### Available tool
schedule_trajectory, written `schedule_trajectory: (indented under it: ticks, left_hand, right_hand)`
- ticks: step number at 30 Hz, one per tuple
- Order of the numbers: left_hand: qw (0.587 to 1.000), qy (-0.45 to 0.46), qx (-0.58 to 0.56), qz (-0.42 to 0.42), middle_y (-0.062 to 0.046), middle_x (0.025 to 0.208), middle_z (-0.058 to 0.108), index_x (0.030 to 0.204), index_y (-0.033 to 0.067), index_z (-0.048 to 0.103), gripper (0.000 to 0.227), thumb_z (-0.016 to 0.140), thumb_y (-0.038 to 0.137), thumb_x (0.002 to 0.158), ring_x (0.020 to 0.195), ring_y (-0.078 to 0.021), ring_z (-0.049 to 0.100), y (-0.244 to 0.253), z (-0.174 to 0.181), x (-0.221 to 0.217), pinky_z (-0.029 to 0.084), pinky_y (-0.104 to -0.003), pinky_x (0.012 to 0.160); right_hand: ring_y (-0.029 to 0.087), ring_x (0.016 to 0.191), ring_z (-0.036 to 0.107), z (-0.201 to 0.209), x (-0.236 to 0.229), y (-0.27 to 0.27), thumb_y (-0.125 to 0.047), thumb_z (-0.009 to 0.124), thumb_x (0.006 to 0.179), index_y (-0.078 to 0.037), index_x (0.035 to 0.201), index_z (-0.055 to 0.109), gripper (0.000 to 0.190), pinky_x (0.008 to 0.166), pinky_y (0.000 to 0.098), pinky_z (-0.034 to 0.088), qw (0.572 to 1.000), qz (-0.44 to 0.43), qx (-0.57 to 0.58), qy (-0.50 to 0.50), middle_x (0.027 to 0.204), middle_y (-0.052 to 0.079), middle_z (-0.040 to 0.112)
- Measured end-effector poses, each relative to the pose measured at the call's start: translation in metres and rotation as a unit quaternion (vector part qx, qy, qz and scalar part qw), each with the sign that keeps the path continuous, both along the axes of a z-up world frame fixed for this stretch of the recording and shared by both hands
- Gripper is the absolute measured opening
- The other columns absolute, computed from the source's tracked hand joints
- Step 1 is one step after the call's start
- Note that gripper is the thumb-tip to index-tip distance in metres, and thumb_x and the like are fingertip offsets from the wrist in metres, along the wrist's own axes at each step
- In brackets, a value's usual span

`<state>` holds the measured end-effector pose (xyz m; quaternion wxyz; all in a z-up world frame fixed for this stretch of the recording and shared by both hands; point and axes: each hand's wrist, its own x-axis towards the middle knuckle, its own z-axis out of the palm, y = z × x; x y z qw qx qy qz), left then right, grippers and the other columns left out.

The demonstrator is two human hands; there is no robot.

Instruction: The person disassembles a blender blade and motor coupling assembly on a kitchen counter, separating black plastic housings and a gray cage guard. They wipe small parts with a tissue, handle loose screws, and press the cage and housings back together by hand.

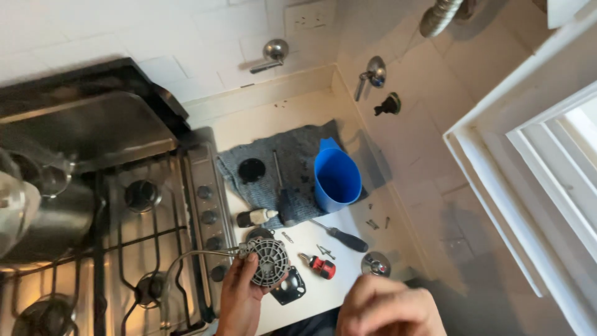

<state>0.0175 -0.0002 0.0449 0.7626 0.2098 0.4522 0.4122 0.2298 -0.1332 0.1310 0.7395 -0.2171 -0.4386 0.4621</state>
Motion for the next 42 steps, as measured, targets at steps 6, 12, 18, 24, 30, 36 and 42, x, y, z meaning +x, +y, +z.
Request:
schedule_trajectory:
  ticks: [6,12,18,24,30,36,42]
  left_hand:
    - [1.000,0.000,-0.011,0.007,-0.015,0.110,0.072,0.124,0.0008,0.058,0.035,0.057,0.023,0.097,0.099,-0.0319,0.074,-0.001,0.002,-0.007,0.063,-0.052,0.086]
    - [1.000,0.000,-0.022,0.002,-0.012,0.108,0.072,0.121,0.0027,0.060,0.034,0.058,0.025,0.096,0.097,-0.0261,0.075,-0.001,-0.002,-0.011,0.064,-0.052,0.086]
    - [1.000,-0.028,0.009,-0.002,-0.012,0.108,0.073,0.120,0.0002,0.059,0.034,0.057,0.026,0.098,0.096,-0.0254,0.074,-0.001,-0.007,-0.014,0.063,-0.049,0.087]
    - [1.000,0.003,0.011,-0.008,-0.014,0.106,0.074,0.121,0.0031,0.059,0.034,0.056,0.027,0.098,0.096,-0.0263,0.075,0.000,0.005,-0.009,0.064,-0.049,0.087]
    - [1.000,-0.016,0.005,-0.008,-0.012,0.107,0.074,0.120,0.0029,0.059,0.033,0.057,0.027,0.097,0.097,-0.0259,0.074,-0.001,-0.003,-0.007,0.064,-0.051,0.086]
    - [1.000,-0.021,0.008,-0.003,-0.011,0.108,0.073,0.122,0.0042,0.060,0.034,0.058,0.026,0.097,0.095,-0.0234,0.074,-0.004,-0.007,-0.003,0.064,-0.049,0.083]
    - [1.000,-0.009,-0.002,-0.003,-0.010,0.108,0.072,0.123,0.0032,0.060,0.035,0.060,0.026,0.097,0.093,-0.0215,0.073,-0.006,-0.004,0.000,0.062,-0.043,0.078]
  right_hand:
    - [0.026,0.073,0.069,-0.020,-0.004,0.031,0.006,0.067,0.094,0.012,0.100,0.071,0.010,0.061,0.0394,0.059,0.975,-0.054,-0.210,0.055,0.098,0.018,0.061]
    - [0.022,0.078,0.067,-0.007,-0.008,0.044,0.005,0.063,0.092,0.010,0.106,0.069,0.016,0.072,0.0364,0.057,0.957,-0.067,-0.278,0.051,0.104,0.014,0.062]
    - [0.020,0.081,0.066,-0.008,-0.011,0.051,0.005,0.063,0.092,0.000,0.103,0.059,0.013,0.072,0.0353,0.055,0.961,-0.032,-0.254,0.108,0.111,0.010,0.062]
    - [0.022,0.073,0.068,-0.014,-0.008,0.050,-0.013,0.051,0.111,-0.007,0.115,0.055,0.009,0.065,0.0342,0.056,0.962,0.063,-0.244,0.103,0.091,0.017,0.069]
    - [0.014,0.065,0.052,-0.019,-0.010,0.053,-0.014,0.046,0.109,0.008,0.131,0.061,0.035,0.058,0.0281,0.043,0.935,-0.050,-0.347,0.049,0.084,0.008,0.059]
    - [0.016,0.072,0.057,0.006,-0.013,0.060,-0.004,0.043,0.094,0.005,0.134,0.057,0.043,0.066,0.0303,0.047,0.919,-0.016,-0.384,0.089,0.089,0.008,0.063]
    - [0.016,0.056,0.047,-0.006,-0.010,0.056,-0.018,0.046,0.104,0.003,0.122,0.064,0.033,0.052,0.0289,0.040,0.910,-0.024,-0.412,0.053,0.074,0.007,0.055]
